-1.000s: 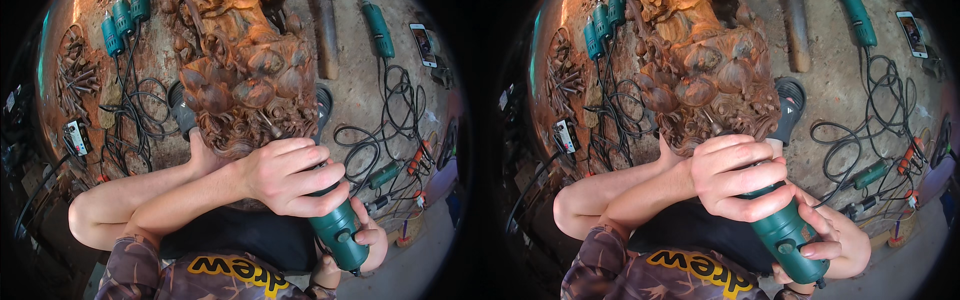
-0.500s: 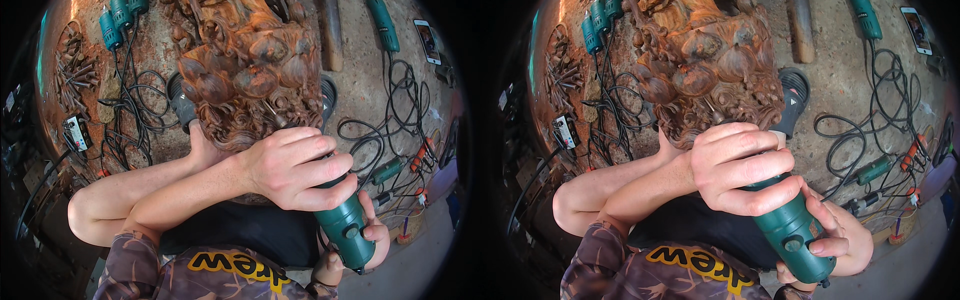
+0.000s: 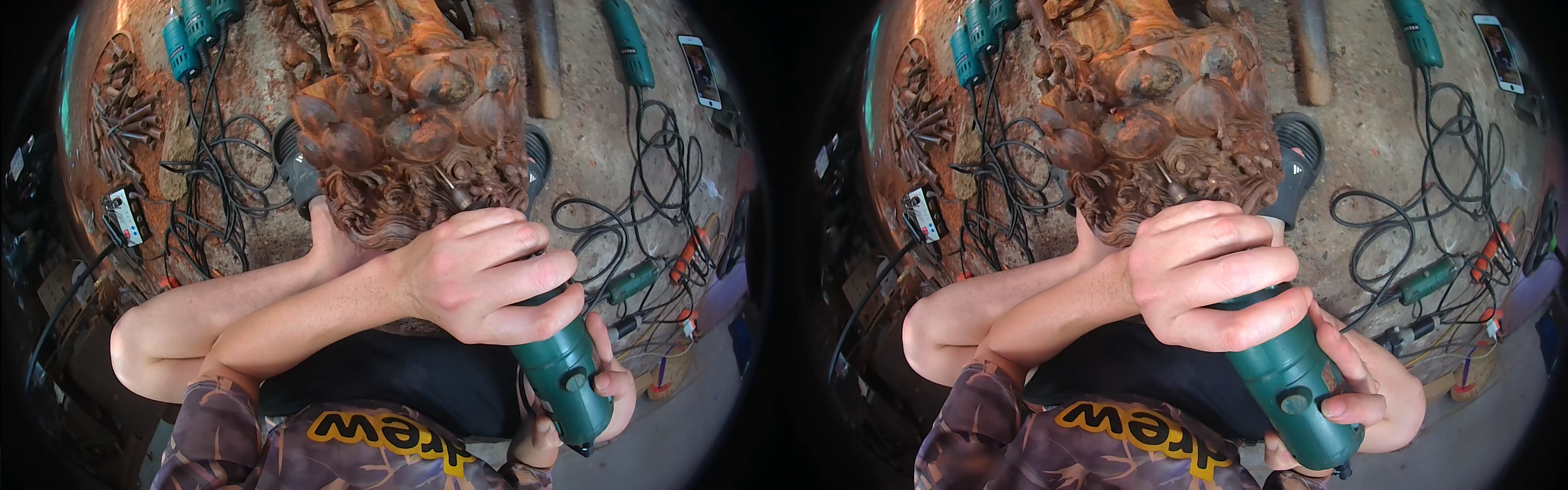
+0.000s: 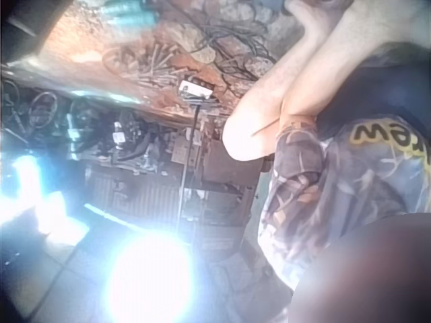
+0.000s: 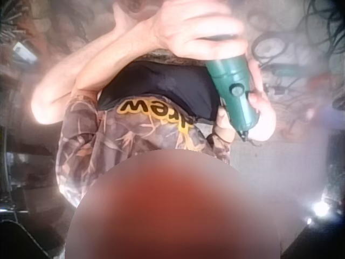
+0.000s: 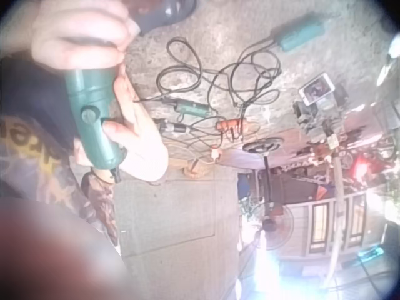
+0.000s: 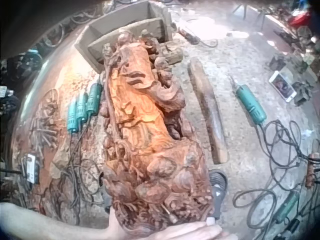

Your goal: The person uses a rotary tool to carve details into a large wooden sculpture. They hold the sculpture with one hand and operate the tool with the other, occasionally pausing to adjust the tool or inspect the work.

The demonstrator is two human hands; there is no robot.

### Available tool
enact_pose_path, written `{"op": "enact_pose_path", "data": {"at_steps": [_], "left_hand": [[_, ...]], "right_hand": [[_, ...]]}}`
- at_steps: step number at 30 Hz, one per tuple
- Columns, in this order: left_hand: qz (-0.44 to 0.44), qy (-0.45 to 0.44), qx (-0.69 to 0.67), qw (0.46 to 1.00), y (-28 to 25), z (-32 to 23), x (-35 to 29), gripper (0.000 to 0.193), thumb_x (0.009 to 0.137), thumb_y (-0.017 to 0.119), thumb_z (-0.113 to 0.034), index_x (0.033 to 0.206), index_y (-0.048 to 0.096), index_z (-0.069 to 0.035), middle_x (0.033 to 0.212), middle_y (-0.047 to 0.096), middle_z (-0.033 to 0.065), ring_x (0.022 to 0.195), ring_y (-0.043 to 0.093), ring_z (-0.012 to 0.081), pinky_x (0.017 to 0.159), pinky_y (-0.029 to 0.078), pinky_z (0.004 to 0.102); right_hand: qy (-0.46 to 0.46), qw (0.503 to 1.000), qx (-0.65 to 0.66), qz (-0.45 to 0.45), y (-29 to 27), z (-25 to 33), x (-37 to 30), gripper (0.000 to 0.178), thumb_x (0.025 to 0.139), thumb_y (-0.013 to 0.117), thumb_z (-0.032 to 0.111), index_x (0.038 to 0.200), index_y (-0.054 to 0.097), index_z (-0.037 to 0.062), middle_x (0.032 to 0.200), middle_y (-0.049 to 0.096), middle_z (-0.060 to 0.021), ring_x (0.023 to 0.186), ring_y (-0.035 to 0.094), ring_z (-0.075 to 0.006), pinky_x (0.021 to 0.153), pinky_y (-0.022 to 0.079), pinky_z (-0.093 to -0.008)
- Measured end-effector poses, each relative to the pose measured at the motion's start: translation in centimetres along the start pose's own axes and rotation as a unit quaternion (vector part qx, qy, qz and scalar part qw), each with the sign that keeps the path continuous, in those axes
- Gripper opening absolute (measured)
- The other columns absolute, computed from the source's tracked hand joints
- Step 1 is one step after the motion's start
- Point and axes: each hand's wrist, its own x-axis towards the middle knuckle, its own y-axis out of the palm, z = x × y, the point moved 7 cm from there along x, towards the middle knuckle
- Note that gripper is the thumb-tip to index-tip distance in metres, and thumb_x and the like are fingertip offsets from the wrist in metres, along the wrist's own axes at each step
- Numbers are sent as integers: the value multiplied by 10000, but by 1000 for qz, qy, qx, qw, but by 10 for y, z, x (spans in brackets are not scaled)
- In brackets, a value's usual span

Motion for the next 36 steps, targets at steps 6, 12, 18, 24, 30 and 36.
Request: {"op": "enact_pose_path", "data": {"at_steps": [6, 12, 18, 24, 30, 36], "left_hand": [[-24, 6, -13, 1000, 0, -3, -2, 260, 786, 741, -212, 1029, 721, -121, 1015, 675, 59, 815, 661, 211, 693, 581, 313], [-38, 13, -30, 999, -7, -3, -3, 262, 803, 799, -174, 1050, 731, -117, 1006, 705, 78, 786, 682, 217, 636, 579, 310], [-43, 8, -26, 999, -6, 0, -2, 247, 788, 762, -190, 1019, 725, -112, 1006, 684, 74, 805, 670, 216, 652, 577, 315], [-35, -11, -39, 999, -4, 1, -3, 249, 767, 734, -204, 994, 718, -105, 1004, 669, 78, 807, 660, 211, 667, 577, 319], [-42, 33, -56, 997, -10, -6, -3, 266, 838, 830, -164, 1077, 729, -103, 1009, 726, 89, 768, 706, 215, 632, 591, 315], [-46, 48, -43, 997, -13, -9, -7, 256, 850, 820, -160, 1090, 737, -125, 1025, 733, 83, 759, 700, 204, 625, 572, 308]], "right_hand": [[2, 1000, 10, -10, 4, 6, 0, 928, 757, 872, 351, 1490, 357, 108, 1617, 412, -279, 1433, 493, -497, 1208, 403, -528], [6, 1000, 17, -16, 9, 9, 1, 938, 759, 855, 365, 1497, 357, 68, 1596, 435, -281, 1426, 505, -469, 1212, 397, -501], [19, 999, 25, -6, 9, 9, 4, 952, 761, 838, 379, 1503, 358, 27, 1576, 458, -282, 1419, 517, -441, 1216, 391, -474], [51, 997, 47, 23, 8, 10, 8, 969, 763, 821, 393, 1510, 358, -14, 1556, 481, -283, 1412, 529, -413, 1220, 385, -447], [130, 985, 95, 65, 7, 5, 16, 990, 764, 805, 407, 1517, 358, -55, 1535, 505, -285, 1405, 541, -386, 1224, 379, -420], [328, 921, 175, 113, 5, -10, 20, 1013, 766, 788, 421, 1523, 359, -96, 1515, 528, -286, 1398, 553, -358, 1228, 373, -393]]}}
